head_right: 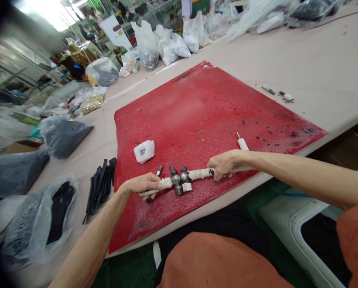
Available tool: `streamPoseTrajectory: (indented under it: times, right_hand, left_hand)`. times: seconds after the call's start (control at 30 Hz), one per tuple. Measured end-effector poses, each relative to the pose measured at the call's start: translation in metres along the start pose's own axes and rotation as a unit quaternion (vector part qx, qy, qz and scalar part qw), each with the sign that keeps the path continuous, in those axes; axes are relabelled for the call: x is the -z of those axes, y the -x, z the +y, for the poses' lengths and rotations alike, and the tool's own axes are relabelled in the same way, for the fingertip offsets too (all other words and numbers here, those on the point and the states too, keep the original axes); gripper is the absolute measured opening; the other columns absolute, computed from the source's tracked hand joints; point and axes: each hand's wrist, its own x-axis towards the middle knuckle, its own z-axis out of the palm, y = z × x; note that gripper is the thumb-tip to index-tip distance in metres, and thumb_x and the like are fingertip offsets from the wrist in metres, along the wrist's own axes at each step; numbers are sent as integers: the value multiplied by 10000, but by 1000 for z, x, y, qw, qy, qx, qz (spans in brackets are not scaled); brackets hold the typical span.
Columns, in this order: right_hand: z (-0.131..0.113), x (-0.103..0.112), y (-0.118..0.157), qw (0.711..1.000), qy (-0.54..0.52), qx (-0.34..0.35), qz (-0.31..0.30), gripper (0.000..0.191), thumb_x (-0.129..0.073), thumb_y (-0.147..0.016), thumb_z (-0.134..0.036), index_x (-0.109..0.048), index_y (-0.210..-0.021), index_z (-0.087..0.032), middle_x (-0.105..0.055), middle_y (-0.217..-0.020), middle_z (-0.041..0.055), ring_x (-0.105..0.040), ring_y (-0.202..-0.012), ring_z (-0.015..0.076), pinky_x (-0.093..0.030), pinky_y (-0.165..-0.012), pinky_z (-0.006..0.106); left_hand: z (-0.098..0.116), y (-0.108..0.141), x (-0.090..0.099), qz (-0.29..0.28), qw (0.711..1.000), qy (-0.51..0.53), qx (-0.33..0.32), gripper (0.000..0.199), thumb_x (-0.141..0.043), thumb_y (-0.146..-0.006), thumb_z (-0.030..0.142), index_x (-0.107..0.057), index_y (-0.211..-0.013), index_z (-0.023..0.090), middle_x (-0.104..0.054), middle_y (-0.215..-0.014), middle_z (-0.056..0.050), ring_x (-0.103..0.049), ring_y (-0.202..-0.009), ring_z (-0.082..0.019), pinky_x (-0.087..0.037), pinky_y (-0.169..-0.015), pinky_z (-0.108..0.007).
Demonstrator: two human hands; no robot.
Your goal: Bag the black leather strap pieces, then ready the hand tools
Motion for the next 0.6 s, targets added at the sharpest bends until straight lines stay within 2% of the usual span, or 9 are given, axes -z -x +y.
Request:
streamPoseTrajectory:
  times: [0.03, 0.1, 0.17, 0.23, 0.3, 0.33, 0.4, 0.5, 0.6]
  right_hand:
    - [-6, -3, -1, 994, 81, -1, 67, 196, -637, -766, -308, -581, -893, -170, -598, -677, 26, -574, -568, 173, -347, -489, 259]
    - [-15, -15, -3, 957, 215, 1, 193, 227, -623, -818, -286, -595, -1002, -156, -639, -811, 85, -607, -657, 205, -319, -527, 282]
    - [-20, -31, -8, 916, 283, 2, 283, 212, -582, -890, -290, -588, -1048, -148, -640, -962, 128, -625, -727, 220, -317, -565, 299]
    - [-21, -45, -12, 886, 321, 4, 335, 194, -548, -940, -312, -579, -1033, -145, -625, -1002, 130, -630, -765, 228, -326, -601, 309]
    - [-20, -53, -15, 869, 347, 17, 353, 222, -514, -975, -349, -571, -1018, -138, -622, -949, 115, -631, -780, 239, -328, -621, 313]
    - [-20, -54, -16, 866, 356, 25, 351, 245, -494, -988, -366, -568, -1016, -134, -623, -917, 110, -631, -773, 240, -325, -620, 313]
    - [-20, -52, -15, 868, 360, 40, 338, 295, -453, -1006, -401, -568, -1023, -131, -629, -895, 114, -627, -737, 228, -307, -603, 309]
    - [-25, -43, -10, 883, 342, 51, 317, 350, -410, -1016, -447, -581, -1026, -141, -646, -874, 119, -618, -673, 207, -278, -578, 305]
    - [-31, -37, -7, 899, 318, 54, 298, 364, -406, -1012, -463, -597, -1038, -154, -659, -824, 106, -626, -665, 218, -268, -573, 305]
  left_hand:
    - [6, 2, -2, 28, 998, -56, 3, 481, -536, -865, 613, -607, -749, 152, -596, -564, -10, -515, -423, -123, -368, -419, -232]
    - [15, 5, -13, 124, 974, -192, 3, 412, -561, -858, 574, -617, -807, 170, -618, -630, -11, -560, -514, -144, -393, -492, -247]
    - [18, 2, -32, 241, 913, -329, 12, 346, -590, -850, 512, -632, -896, 172, -667, -759, -50, -624, -654, -194, -427, -585, -279]
    - [13, -4, -54, 331, 843, -423, 27, 295, -552, -884, 426, -623, -982, 157, -683, -910, -108, -657, -798, -248, -458, -686, -324]
    - [6, -10, -73, 374, 804, -461, 37, 265, -460, -939, 351, -597, -1032, 145, -666, -985, -140, -660, -872, -272, -470, -743, -354]
    - [2, -11, -79, 376, 801, -465, 33, 268, -423, -957, 335, -589, -1045, 143, -659, -999, -144, -659, -882, -272, -471, -753, -357]
    - [-3, -11, -81, 358, 814, -457, 15, 296, -410, -971, 370, -586, -1059, 148, -661, -994, -141, -657, -876, -271, -467, -755, -354]
    - [-4, -3, -67, 306, 850, -428, -14, 345, -486, -932, 468, -618, -1027, 164, -676, -933, -121, -647, -810, -257, -439, -714, -328]
    - [1, 9, -51, 265, 890, -369, -41, 342, -527, -893, 496, -646, -945, 180, -657, -810, -65, -588, -674, -188, -372, -615, -280]
